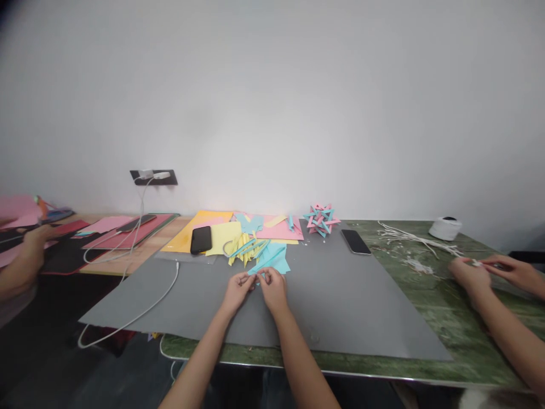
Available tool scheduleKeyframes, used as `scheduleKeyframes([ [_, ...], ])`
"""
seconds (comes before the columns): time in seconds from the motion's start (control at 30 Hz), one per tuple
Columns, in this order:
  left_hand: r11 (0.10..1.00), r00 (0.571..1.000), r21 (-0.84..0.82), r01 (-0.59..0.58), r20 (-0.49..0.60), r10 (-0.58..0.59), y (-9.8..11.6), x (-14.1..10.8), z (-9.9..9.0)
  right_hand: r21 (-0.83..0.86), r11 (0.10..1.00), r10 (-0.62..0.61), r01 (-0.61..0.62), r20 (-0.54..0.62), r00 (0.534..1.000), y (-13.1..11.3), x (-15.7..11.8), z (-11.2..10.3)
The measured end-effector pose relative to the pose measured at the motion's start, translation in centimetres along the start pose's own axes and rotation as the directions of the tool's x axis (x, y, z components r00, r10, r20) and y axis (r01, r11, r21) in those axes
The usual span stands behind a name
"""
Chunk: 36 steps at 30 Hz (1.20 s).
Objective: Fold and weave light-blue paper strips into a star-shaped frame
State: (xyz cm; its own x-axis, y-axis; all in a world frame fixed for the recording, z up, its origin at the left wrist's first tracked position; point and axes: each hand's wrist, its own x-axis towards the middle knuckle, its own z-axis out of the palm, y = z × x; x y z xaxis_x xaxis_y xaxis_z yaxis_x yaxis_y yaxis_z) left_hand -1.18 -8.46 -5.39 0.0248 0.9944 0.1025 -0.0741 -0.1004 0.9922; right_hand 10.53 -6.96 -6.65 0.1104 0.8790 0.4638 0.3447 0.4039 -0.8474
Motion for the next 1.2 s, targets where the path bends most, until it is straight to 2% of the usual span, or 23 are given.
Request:
scheduleKeyframes([
  [0.27, 1.000, 0.999, 0.005, 0.003, -0.039, -0.002, -0.2, 0.1, -0.1, 0.027, 1.000, 0.014, -0.015, 0.042, 0.999, -0.1, 0.0, 0.0],
  [0.5, 1.000, 0.999, -0.001, 0.032, -0.031, -0.032, 0.3, -0.1, 0.0, 0.071, 0.997, 0.000, -0.007, 0.097, 0.995, -0.2, -0.1, 0.1],
  [0.77, 1.000, 0.999, 0.012, 0.009, -0.044, -0.008, 0.1, 0.0, -0.1, 0.005, 0.998, -0.062, 0.062, 0.110, 0.992, -1.0, -0.3, -0.2],
  [1.07, 0.998, 0.997, -0.042, 0.051, -0.061, -0.054, 0.2, 0.1, -0.2, 0.000, 0.996, -0.086, 0.087, 0.150, 0.985, -1.2, -0.4, -0.4],
  [1.13, 0.998, 0.998, -0.036, 0.052, -0.037, -0.053, 0.2, 0.1, -0.2, 0.035, 0.996, -0.086, 0.082, 0.124, 0.989, -1.2, -0.5, -0.3],
  [1.2, 0.997, 0.998, -0.048, 0.059, -0.035, -0.060, 0.1, 0.2, -0.2, 0.089, 0.995, -0.058, 0.054, 0.051, 0.997, -1.1, -0.5, -0.2],
])
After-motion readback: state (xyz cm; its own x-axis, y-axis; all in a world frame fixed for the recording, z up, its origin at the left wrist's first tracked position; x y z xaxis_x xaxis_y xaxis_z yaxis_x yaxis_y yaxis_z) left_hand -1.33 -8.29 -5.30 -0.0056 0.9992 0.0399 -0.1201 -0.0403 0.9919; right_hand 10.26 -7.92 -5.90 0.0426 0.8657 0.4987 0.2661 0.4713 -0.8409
